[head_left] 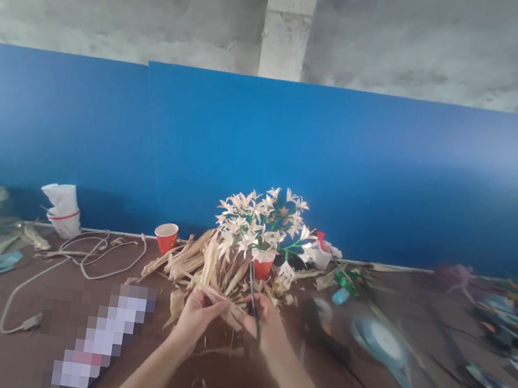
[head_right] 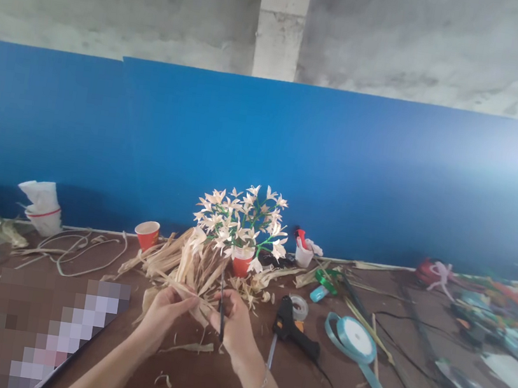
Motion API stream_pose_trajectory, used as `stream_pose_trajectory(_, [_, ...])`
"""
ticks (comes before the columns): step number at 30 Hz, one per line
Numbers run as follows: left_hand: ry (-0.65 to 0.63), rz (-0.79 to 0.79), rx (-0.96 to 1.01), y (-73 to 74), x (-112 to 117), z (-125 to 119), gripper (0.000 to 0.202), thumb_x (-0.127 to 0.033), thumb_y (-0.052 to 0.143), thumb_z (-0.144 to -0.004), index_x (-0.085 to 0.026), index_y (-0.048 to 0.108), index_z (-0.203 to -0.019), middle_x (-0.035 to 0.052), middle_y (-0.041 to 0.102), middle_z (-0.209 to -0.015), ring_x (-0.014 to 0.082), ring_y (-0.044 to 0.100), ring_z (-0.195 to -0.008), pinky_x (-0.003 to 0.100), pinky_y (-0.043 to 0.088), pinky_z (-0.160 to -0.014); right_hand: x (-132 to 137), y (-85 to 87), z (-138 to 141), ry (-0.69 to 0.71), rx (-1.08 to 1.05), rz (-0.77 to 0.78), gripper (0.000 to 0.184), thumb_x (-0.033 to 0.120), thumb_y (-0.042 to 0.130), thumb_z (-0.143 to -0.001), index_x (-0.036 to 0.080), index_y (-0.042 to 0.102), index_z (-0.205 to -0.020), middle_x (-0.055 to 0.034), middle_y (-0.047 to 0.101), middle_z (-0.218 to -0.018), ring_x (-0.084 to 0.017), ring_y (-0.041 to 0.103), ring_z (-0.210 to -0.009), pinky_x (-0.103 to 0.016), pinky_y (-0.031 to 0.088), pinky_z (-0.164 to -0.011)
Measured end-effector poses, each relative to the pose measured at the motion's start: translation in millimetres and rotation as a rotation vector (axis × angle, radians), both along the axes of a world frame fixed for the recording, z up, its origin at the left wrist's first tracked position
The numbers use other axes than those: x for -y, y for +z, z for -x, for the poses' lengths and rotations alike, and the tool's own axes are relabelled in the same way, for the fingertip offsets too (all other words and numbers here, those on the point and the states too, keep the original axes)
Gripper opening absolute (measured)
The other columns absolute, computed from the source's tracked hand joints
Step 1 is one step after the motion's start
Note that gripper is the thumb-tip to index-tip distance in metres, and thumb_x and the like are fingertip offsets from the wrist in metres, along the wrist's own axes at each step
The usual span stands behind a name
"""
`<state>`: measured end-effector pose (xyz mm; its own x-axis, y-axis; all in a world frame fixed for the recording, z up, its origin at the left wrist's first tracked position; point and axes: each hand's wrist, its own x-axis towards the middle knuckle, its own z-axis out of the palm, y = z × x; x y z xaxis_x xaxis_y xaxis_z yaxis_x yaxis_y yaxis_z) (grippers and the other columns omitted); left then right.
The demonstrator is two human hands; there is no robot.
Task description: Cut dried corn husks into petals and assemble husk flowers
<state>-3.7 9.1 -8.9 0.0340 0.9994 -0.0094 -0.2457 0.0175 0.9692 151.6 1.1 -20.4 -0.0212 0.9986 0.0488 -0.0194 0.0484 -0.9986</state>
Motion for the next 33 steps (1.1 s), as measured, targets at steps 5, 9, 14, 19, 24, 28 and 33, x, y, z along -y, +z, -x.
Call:
stream_pose_trajectory(5, [0.04,-0.009,-0.05,2.2,1.2,-4.1,0.024,-0.03,0.073,-0.057,-0.011,0.062,-0.068,0.002,0.064,-0.056,0.0141,0.057,-0.051,0.024,0.044,-0.051,0.4,6.0,0.2,-0.018,0.049,-0.007,0.03,0.027,0.07,-0.056,0.019,0.05,-0.077,0.0056,0.05,-0.059,-0.011,0.046,-0.053,-0.022,0.036,-0.051])
stream_pose_trajectory(9, [0.134,-0.119,-0.254,1.0,4.6,-6.6,0.023,-0.033,0.068,-0.062,-0.012,0.064,-0.069,0.0036,0.064,-0.057,0.0178,0.058,-0.055,0.027,0.045,-0.054,-0.9,3.2,1.1,-0.004,0.001,-0.013,0.032,0.029,0.072,-0.054,0.019,0.051,-0.076,0.0067,0.048,-0.056,-0.01,0.044,-0.051,-0.021,0.034,-0.05])
stream_pose_trajectory(14, [0.221,-0.297,-0.509,-1.5,7.2,-7.0,0.02,-0.035,0.061,-0.069,-0.015,0.065,-0.07,0.0033,0.064,-0.062,0.0189,0.058,-0.06,0.028,0.045,-0.058,-2.3,-1.7,0.3,-0.006,-0.085,-0.012,0.034,0.028,0.074,-0.052,0.019,0.052,-0.075,0.0056,0.051,-0.06,-0.009,0.044,-0.051,-0.02,0.033,-0.049])
stream_pose_trajectory(19, [0.089,-0.247,-0.406,-3.5,0.6,-3.1,0.02,-0.031,0.065,-0.065,-0.014,0.063,-0.074,0.0018,0.062,-0.064,0.0186,0.058,-0.061,0.028,0.045,-0.059,-0.7,2.3,-2.7,0.003,-0.087,0.02,0.037,0.033,0.076,-0.051,0.018,0.051,-0.074,0.0066,0.049,-0.058,-0.009,0.046,-0.051,-0.021,0.035,-0.05])
stream_pose_trajectory(24, [0.104,-0.262,-0.402,-1.7,4.3,-4.3,0.021,-0.029,0.065,-0.064,-0.017,0.063,-0.08,0.0026,0.063,-0.067,0.0203,0.058,-0.063,0.029,0.045,-0.06,-1.1,2.3,-2.0,0.018,-0.064,0.036,0.038,0.033,0.076,-0.052,0.018,0.051,-0.078,0.0063,0.05,-0.057,-0.009,0.045,-0.05,-0.021,0.035,-0.048])
stream_pose_trajectory(28, [0.179,-0.387,-0.465,0.9,8.6,-7.0,0.015,-0.026,0.064,-0.065,-0.022,0.067,-0.08,0.0074,0.068,-0.082,0.0257,0.061,-0.081,0.033,0.044,-0.076,2.0,3.5,0.9,-0.006,-0.078,0.037,0.037,0.032,0.076,-0.052,0.018,0.051,-0.077,0.0064,0.048,-0.056,-0.008,0.042,-0.049,-0.02,0.032,-0.047])
stream_pose_trajectory(33, [0.442,-0.305,-0.561,4.9,-2.5,10.0,0.011,-0.025,0.064,-0.064,-0.023,0.067,-0.075,0.0058,0.068,-0.074,0.0244,0.062,-0.074,0.031,0.044,-0.072,7.0,6.1,3.2,0.044,-0.022,0.039,0.032,0.027,0.072,-0.056,0.018,0.052,-0.079,0.0064,0.05,-0.057,-0.008,0.043,-0.05,-0.02,0.033,-0.048])
